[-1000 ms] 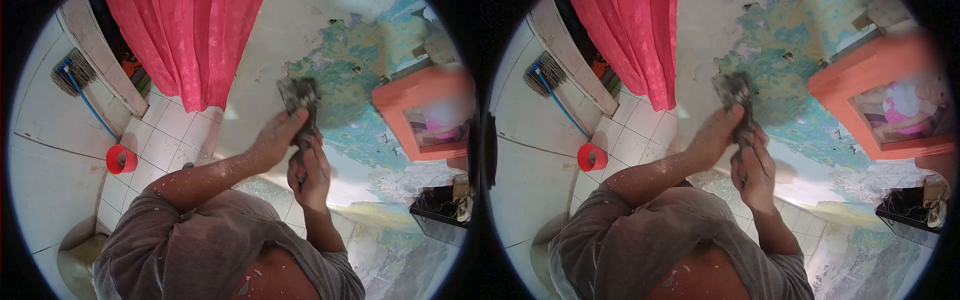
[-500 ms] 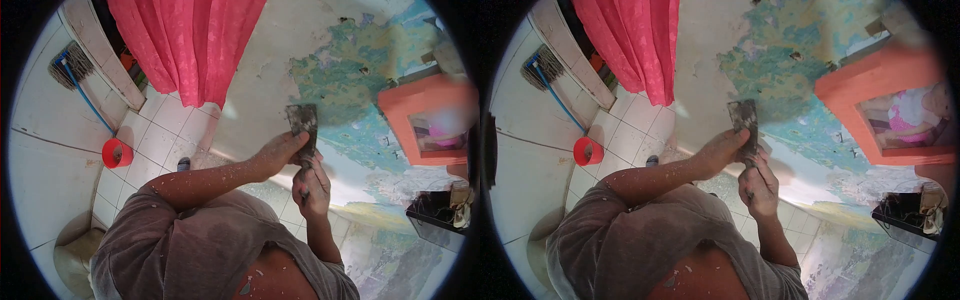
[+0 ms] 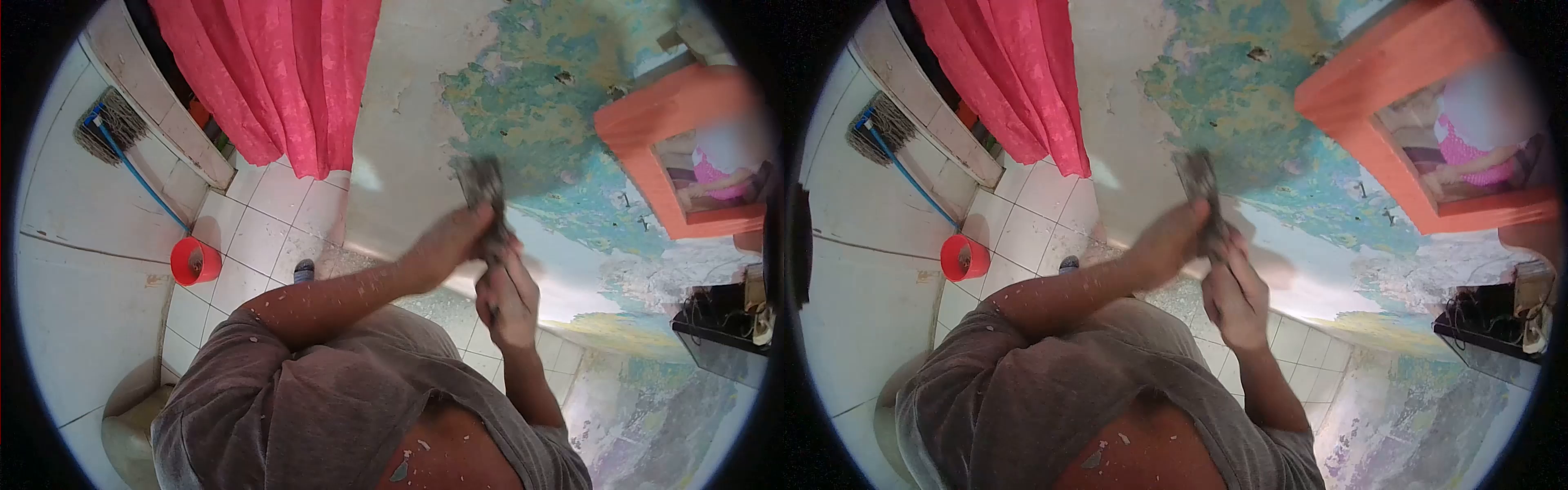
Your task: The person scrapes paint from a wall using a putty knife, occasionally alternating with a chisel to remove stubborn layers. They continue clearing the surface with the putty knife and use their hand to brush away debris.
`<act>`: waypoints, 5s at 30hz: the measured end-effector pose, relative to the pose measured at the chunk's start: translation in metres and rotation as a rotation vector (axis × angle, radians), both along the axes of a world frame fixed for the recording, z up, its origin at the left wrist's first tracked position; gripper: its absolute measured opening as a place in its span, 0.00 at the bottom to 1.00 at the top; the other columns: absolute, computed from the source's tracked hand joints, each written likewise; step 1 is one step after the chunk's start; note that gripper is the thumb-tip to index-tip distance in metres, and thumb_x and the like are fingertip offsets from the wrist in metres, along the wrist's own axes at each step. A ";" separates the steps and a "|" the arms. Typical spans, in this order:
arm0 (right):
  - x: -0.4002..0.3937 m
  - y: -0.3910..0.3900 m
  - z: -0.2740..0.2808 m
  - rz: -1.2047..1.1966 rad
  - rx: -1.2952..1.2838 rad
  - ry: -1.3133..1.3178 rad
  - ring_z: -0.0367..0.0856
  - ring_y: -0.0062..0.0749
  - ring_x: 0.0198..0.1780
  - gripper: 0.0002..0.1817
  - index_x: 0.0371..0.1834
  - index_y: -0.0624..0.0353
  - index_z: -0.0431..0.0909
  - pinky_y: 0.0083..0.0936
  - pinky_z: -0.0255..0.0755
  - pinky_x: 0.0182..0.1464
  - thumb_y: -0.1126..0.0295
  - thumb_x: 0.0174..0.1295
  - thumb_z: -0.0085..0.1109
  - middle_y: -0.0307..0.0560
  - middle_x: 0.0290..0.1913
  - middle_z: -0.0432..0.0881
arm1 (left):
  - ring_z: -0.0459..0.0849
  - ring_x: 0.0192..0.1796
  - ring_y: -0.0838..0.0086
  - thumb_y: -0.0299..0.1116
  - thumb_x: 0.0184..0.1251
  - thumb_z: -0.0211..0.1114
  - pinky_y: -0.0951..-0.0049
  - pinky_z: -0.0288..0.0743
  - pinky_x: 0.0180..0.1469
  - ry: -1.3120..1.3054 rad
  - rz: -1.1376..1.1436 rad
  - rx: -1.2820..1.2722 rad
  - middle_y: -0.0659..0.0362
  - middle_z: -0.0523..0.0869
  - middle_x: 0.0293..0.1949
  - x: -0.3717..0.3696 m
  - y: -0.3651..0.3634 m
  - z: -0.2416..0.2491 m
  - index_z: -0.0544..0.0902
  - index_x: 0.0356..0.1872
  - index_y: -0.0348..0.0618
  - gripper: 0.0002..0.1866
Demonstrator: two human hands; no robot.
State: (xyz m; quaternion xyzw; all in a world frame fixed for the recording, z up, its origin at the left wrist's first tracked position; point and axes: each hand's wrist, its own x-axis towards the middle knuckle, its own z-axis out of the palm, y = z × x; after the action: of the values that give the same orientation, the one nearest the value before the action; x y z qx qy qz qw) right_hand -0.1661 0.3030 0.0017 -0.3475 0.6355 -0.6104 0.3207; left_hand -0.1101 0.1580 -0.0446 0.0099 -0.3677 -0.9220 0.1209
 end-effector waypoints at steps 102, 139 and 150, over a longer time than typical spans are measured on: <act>0.058 -0.080 -0.014 -0.044 -0.182 -0.355 0.62 0.17 0.14 0.34 0.79 0.58 0.47 0.14 0.57 0.14 0.54 0.78 0.44 0.37 0.22 0.69 | 0.82 0.36 0.77 0.58 0.79 0.50 0.74 0.76 0.44 -0.074 0.251 -0.274 0.61 0.84 0.34 0.035 -0.069 0.036 0.77 0.49 0.39 0.28; 0.118 -0.160 -0.080 -0.211 -0.336 -0.367 0.67 0.19 0.15 0.19 0.67 0.56 0.61 0.19 0.63 0.15 0.59 0.81 0.35 0.38 0.23 0.71 | 0.83 0.23 0.70 0.51 0.79 0.51 0.66 0.76 0.31 -0.311 0.320 -0.621 0.56 0.82 0.19 0.074 -0.123 0.011 0.79 0.34 0.36 0.25; 0.114 -0.174 -0.044 -0.208 -0.342 -0.225 0.67 0.19 0.16 0.20 0.64 0.57 0.62 0.17 0.62 0.16 0.55 0.80 0.35 0.37 0.24 0.71 | 0.85 0.27 0.69 0.53 0.77 0.51 0.65 0.77 0.32 -0.281 0.264 -0.678 0.53 0.84 0.23 0.072 -0.143 0.044 0.78 0.38 0.36 0.25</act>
State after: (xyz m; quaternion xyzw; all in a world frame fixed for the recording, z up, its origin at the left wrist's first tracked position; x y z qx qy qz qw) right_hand -0.0525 0.1285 -0.0425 -0.2590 0.5155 -0.7739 0.2613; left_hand -0.0385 0.0148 -0.0006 0.1427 -0.6602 -0.7143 0.1831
